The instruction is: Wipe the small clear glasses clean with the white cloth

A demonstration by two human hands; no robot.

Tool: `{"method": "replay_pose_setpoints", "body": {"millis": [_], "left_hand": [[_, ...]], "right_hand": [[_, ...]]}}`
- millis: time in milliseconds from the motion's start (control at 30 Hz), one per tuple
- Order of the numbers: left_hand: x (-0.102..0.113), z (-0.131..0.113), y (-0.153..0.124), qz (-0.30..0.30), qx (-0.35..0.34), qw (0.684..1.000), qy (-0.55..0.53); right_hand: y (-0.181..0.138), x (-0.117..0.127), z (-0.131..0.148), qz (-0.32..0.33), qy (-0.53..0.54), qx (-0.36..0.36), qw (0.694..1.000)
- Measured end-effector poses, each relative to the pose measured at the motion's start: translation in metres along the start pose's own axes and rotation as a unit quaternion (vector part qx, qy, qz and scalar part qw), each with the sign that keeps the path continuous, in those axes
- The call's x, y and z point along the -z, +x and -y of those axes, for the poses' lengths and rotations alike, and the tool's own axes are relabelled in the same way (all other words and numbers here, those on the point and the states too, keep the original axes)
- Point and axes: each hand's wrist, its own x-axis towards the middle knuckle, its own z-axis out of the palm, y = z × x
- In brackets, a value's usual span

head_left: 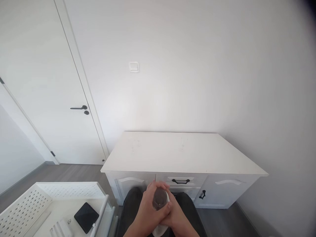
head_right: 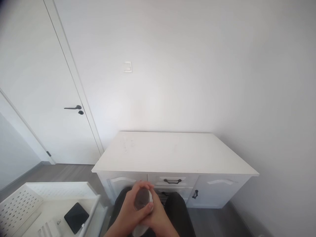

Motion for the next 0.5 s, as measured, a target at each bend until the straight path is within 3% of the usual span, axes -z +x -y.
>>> {"method": "replay_pose_setpoints", "body": {"millis": [133,200,367,500], "left_hand": [[0.012,-0.010,-0.002,0.104,0.020,0.994,0.038],[0.016,-0.014,-0.003,0.123,0.033,0.991,0.029],[0.008,-0.012,-0.003,0.051,0.042,0.998,-0.007],[-0.010,-0.012,-0.007,-0.009,0.030,0.998,-0.059]], "right_hand": [[-0.001,0.009,0.002,0.050,0.028,-0.037,0.998],[0.000,0.010,0.004,0.062,0.035,-0.047,0.996],[0.003,0.004,0.005,0.054,-0.144,0.039,0.987],[0.000,-0.003,-0.009,-0.093,-0.260,0.080,0.958]]}}
